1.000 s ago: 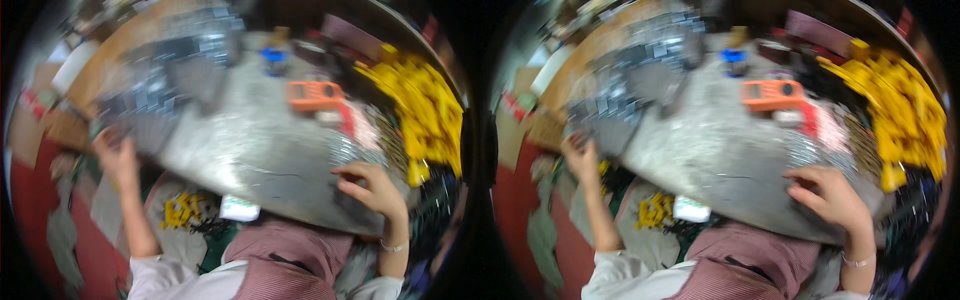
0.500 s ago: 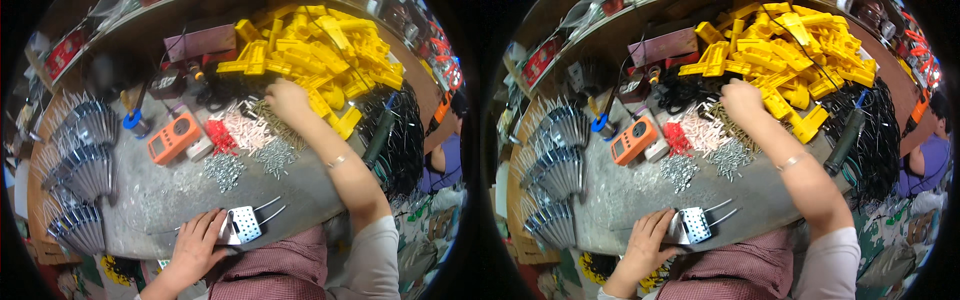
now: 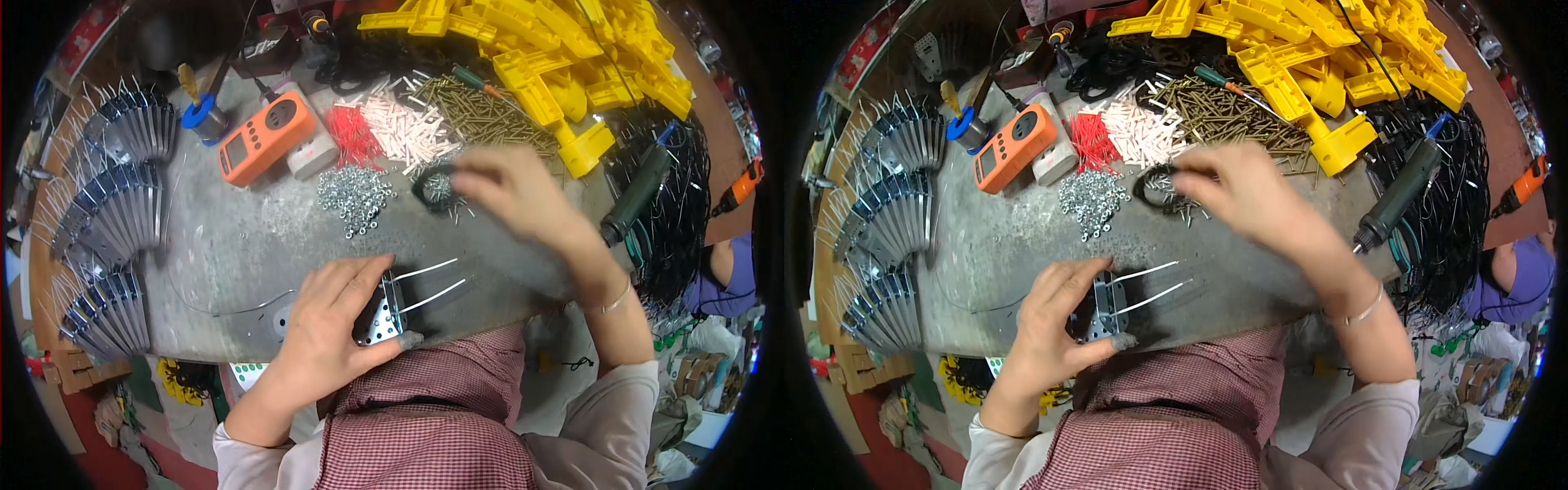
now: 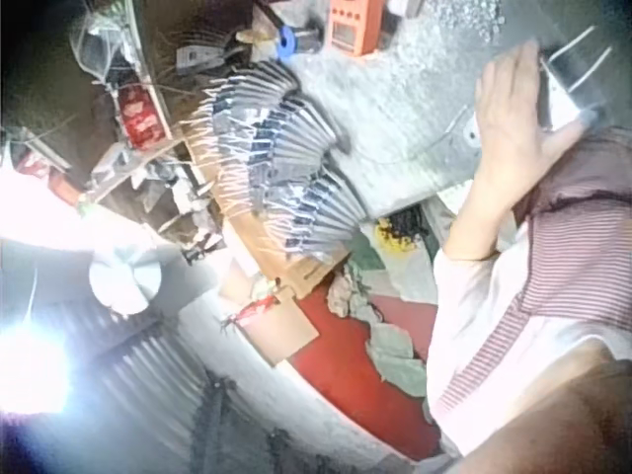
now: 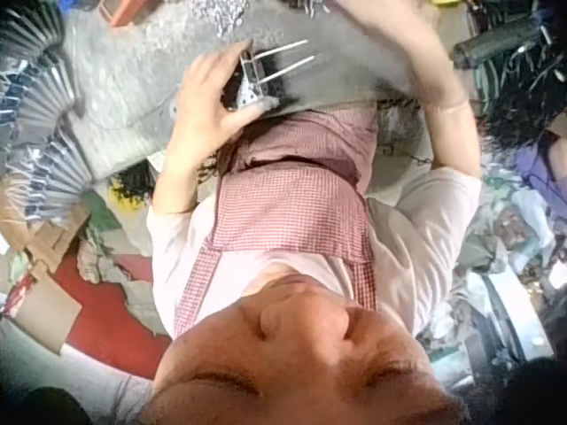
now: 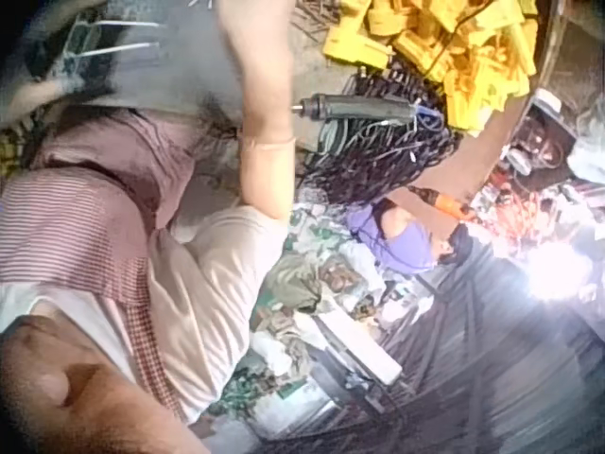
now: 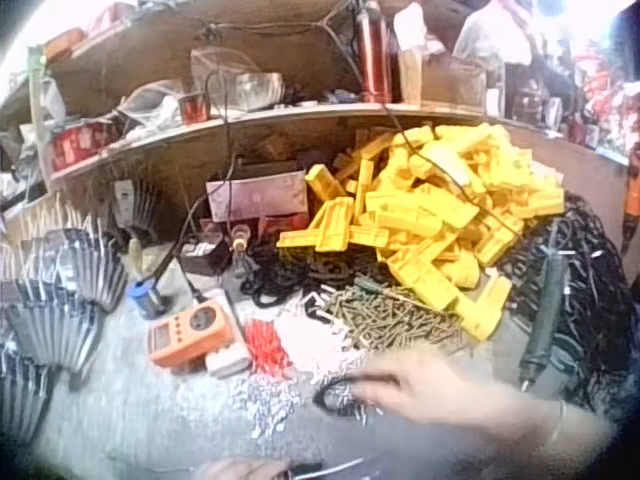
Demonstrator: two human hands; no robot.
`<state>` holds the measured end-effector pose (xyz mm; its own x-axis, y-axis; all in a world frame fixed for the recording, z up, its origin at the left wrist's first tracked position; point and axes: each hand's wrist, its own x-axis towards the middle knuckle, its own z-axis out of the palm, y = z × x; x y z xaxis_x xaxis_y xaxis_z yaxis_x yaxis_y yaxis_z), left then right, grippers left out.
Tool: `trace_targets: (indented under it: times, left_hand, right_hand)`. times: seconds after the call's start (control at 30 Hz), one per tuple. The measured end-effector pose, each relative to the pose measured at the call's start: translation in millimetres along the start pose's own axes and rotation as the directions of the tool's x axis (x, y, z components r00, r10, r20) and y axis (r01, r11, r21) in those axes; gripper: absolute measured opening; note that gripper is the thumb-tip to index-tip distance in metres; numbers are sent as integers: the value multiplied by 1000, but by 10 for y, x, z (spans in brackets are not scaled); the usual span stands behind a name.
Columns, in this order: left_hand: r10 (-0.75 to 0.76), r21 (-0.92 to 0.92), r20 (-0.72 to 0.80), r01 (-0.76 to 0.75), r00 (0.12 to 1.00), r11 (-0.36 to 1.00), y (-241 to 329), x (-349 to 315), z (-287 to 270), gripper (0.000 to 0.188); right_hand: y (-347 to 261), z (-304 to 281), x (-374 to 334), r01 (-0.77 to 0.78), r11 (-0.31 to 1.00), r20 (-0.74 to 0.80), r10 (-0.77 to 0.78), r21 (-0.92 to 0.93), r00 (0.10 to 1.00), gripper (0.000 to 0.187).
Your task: Assembling a yellow plastic handle for an electronic device by installing internal wiring, soldering connections, and securing the housing with screws.
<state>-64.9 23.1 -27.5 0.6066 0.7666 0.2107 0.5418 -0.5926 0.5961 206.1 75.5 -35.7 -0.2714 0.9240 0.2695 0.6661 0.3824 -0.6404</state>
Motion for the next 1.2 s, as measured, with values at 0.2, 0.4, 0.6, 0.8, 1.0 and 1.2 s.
trace_targets:
  times: [0.2,0.4,0.6,0.8,1.0,1.2]
  left_hand:
    - [-22,115,46,17,999,993,59,45,-23,73]
    - [137,233,30,-140,990,962,159,85,209,91]
    - [137,81,88,-144,987,986,103,86,319,100]
    - [216,141,30,-218,976,966,21,44,474,85]
    - [201,147,90,-213,975,966,74,103,450,92]
    - [132,-256,81,-107,988,961,-71,69,291,106]
  right_hand:
    - [-284,83,-736,-418,749,141,407,514,903,26]
    - [-645,347,-812,-238,938,-37,255,251,966,26]
    - [-609,479,-844,-151,968,44,145,200,988,26]
    - [-395,31,-791,144,865,267,-12,-481,964,17]
    - [653,-654,-175,-375,685,-502,16,-624,864,44]
    - [400,-814,-49,-474,758,-624,114,-449,773,46]
